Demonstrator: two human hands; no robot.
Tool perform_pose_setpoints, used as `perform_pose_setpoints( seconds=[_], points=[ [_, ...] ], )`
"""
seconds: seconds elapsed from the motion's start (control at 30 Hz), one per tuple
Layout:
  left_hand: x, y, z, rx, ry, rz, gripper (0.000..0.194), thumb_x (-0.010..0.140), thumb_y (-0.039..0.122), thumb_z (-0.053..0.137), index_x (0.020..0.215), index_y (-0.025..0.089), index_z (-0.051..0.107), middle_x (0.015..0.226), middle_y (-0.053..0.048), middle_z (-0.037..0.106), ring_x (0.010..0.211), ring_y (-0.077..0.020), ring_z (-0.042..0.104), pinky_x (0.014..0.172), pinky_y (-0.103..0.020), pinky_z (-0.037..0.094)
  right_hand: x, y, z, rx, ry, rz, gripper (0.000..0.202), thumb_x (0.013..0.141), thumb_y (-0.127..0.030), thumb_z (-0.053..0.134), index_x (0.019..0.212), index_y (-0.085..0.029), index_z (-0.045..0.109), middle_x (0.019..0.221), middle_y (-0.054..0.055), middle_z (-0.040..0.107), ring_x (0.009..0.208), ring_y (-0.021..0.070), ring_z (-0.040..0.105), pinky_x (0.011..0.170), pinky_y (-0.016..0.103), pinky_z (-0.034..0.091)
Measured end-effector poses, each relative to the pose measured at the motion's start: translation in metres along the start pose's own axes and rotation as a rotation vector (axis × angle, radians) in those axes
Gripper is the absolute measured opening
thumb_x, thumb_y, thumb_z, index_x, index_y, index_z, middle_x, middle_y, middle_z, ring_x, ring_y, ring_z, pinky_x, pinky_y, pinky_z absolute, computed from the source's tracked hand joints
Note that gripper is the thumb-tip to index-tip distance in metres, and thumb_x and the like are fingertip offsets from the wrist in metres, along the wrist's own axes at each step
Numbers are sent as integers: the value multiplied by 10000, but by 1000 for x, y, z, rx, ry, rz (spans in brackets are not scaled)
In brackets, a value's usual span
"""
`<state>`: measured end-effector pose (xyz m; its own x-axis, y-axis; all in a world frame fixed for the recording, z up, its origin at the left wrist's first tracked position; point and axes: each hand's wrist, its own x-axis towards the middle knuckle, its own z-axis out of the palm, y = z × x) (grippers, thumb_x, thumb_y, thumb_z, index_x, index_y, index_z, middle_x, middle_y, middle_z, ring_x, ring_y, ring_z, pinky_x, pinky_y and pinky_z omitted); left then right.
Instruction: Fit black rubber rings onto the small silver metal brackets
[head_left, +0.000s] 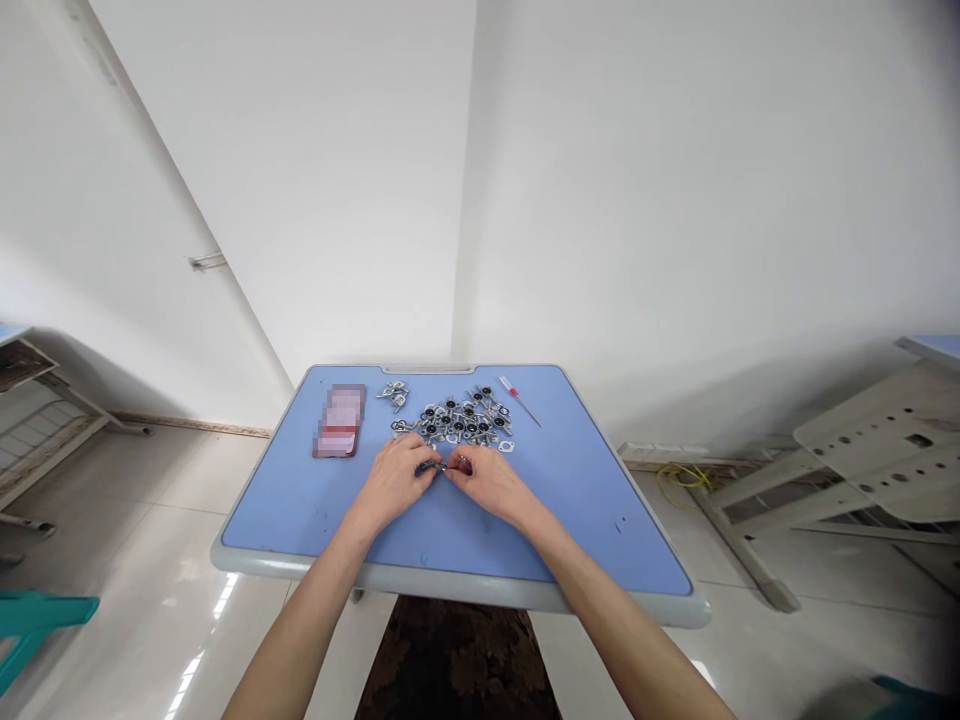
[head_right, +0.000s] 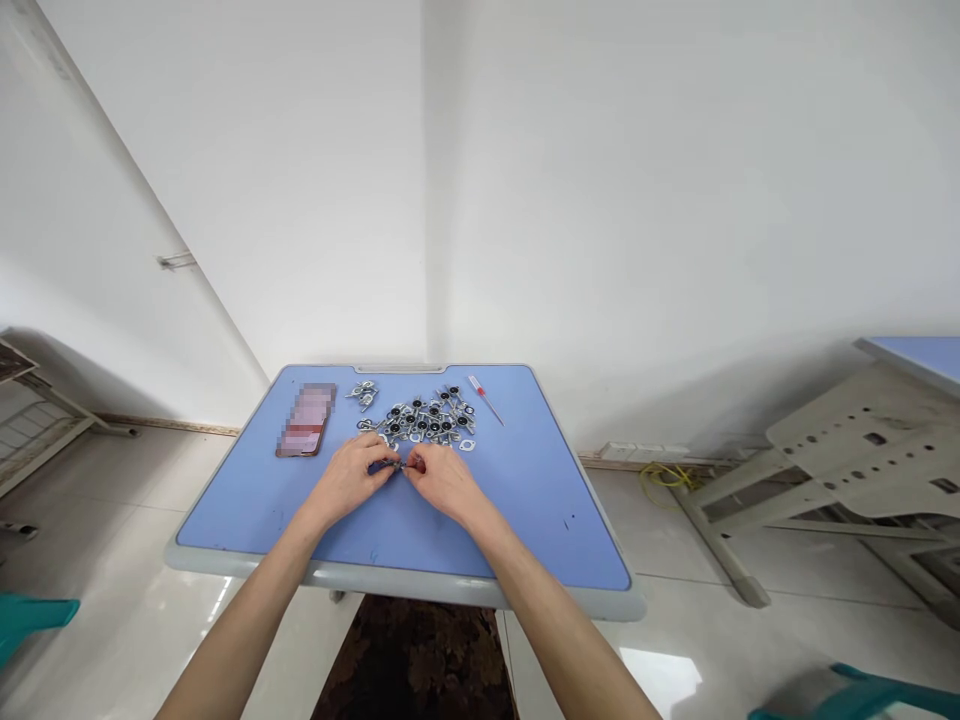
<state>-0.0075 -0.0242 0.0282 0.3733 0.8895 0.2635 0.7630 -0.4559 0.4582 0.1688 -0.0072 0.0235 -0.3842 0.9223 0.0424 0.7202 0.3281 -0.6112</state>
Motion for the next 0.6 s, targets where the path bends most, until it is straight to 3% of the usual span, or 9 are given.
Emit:
perform_pose_setpoints(
  seconds=[0.43, 0.6],
  points=[
    [2, 7, 7, 56, 13, -14, 140, 797, 124, 542, 856, 202, 642, 875, -30, 629, 870, -194, 571, 808, -327, 411, 0, -2, 2, -40, 18, 24, 94, 769, -144, 562, 739, -172, 646, 667, 11, 634, 607, 136, 540, 567, 232, 344],
    [2, 3, 0, -36, 86, -85, 127, 791, 142, 538, 854, 197, 634, 850, -16, 630, 814, -165, 580, 781, -299, 407, -1, -3, 1, -43, 28, 35, 94, 763, -147, 567, 717, -170, 644, 636, 2, 622, 595, 130, 536, 555, 225, 338]
  ],
)
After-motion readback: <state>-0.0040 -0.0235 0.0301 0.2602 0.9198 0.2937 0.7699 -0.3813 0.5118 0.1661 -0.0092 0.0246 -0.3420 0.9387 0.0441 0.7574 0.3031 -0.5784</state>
